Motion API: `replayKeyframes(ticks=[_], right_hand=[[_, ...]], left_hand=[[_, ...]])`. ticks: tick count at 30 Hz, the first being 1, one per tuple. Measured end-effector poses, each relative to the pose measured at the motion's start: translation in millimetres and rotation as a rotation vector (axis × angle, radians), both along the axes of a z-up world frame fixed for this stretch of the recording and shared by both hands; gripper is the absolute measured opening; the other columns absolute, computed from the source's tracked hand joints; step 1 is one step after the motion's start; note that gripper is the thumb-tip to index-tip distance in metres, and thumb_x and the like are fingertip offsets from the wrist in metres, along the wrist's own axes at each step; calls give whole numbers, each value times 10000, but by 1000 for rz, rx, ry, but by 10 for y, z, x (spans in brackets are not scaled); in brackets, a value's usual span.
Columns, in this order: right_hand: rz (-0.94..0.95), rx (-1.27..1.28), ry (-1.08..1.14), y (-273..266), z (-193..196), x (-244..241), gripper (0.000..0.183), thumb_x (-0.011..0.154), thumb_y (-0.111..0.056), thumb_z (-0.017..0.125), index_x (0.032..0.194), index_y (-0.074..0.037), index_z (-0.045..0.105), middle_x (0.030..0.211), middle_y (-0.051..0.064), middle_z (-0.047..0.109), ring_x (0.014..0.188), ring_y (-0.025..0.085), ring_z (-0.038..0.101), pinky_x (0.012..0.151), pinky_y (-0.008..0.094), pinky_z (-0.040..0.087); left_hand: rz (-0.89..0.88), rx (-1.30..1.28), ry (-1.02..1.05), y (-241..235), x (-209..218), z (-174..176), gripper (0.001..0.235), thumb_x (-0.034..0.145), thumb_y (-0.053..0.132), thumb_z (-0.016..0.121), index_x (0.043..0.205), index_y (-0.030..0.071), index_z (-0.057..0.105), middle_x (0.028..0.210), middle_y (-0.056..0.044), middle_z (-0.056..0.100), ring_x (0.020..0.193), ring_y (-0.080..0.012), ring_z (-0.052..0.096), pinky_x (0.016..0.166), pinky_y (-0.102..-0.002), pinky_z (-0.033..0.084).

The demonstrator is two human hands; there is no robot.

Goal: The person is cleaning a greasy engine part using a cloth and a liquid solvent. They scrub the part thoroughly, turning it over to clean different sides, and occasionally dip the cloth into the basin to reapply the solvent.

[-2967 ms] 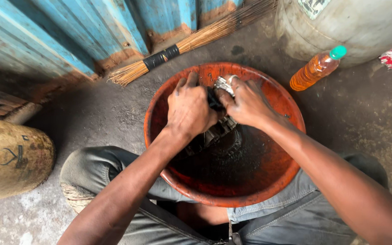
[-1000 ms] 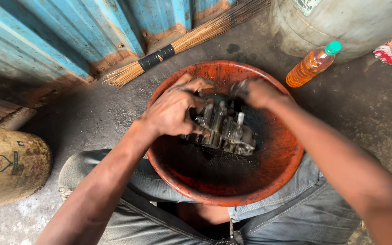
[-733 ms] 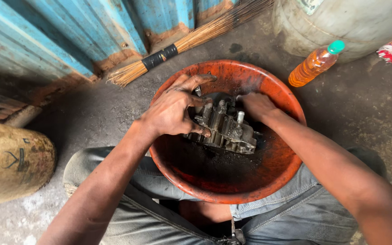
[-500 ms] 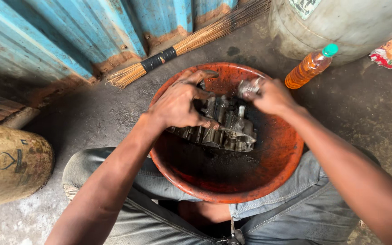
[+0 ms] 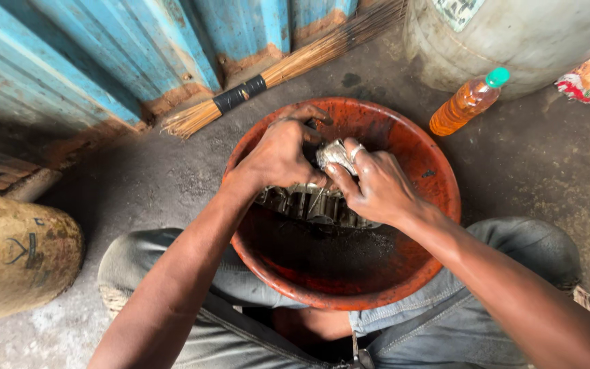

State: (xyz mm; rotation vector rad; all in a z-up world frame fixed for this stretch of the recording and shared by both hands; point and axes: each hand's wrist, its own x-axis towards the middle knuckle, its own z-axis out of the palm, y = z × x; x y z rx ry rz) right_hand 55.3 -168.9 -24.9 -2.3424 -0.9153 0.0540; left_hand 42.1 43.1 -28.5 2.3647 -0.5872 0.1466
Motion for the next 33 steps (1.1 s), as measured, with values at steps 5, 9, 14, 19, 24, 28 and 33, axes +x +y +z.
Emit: replayKeyframes(ticks=[5, 9, 14, 19, 24, 28, 33], right_hand=[[-121, -73, 41, -6, 1, -9, 448, 961, -255, 660, 1236, 92, 594, 679, 269, 672, 545, 401, 700, 494, 497, 540], [61, 143, -107, 61, -21, 2, 402, 989, -228, 660, 1197, 113, 613, 845, 290, 709, 718, 426, 719, 610, 495, 568], [-201, -107, 75, 21, -62, -36, 462, 959, -258, 661, 1303, 45, 601, 844, 296, 714, 681, 417, 724, 642, 494, 571], [0, 90, -34, -4, -104, -3, 360, 976, -231, 664, 1185, 61, 636, 890, 262, 732, 764, 396, 739, 653, 473, 584], [12, 48, -12, -63, -15, 19, 342, 991, -246, 659, 1178, 39, 634, 893, 256, 719, 766, 384, 741, 643, 470, 569], [81, 66, -56, -23, -18, 5, 360, 990, -237, 662, 1203, 50, 620, 878, 257, 713, 759, 381, 740, 642, 455, 576], [88, 41, -21, -86, 41, 31, 320, 974, -215, 649, 1183, 28, 635, 863, 252, 720, 743, 400, 725, 615, 466, 565]], left_hand=[[93, 2, 138, -71, -18, 10, 701, 485, 388, 959, 1047, 17, 763, 1299, -183, 613, 1281, -376, 511, 1133, -423, 390], [70, -12, 44, 31, -13, 21, 748, 461, 368, 990, 1042, -40, 755, 1461, -233, 508, 1370, -403, 424, 1145, -437, 337], [15, 45, 134, 1, 14, -34, 621, 549, 322, 944, 1081, 39, 795, 1517, -214, 482, 1432, -376, 403, 1220, -450, 275], [-5, 49, 33, 58, 68, -84, 695, 523, 333, 969, 1098, 2, 762, 1550, -252, 443, 1438, -414, 375, 1192, -482, 297], [-8, -24, 144, 36, 82, -16, 649, 538, 302, 928, 1125, 59, 796, 1529, -212, 464, 1413, -410, 395, 1173, -475, 314], [-19, 5, 76, 82, 27, -36, 653, 540, 320, 943, 1072, -14, 766, 1535, -226, 454, 1413, -418, 399, 1177, -471, 336], [-17, 20, 115, 40, 35, 22, 613, 538, 289, 942, 1069, 15, 805, 1497, -206, 487, 1428, -399, 408, 1195, -479, 311]])
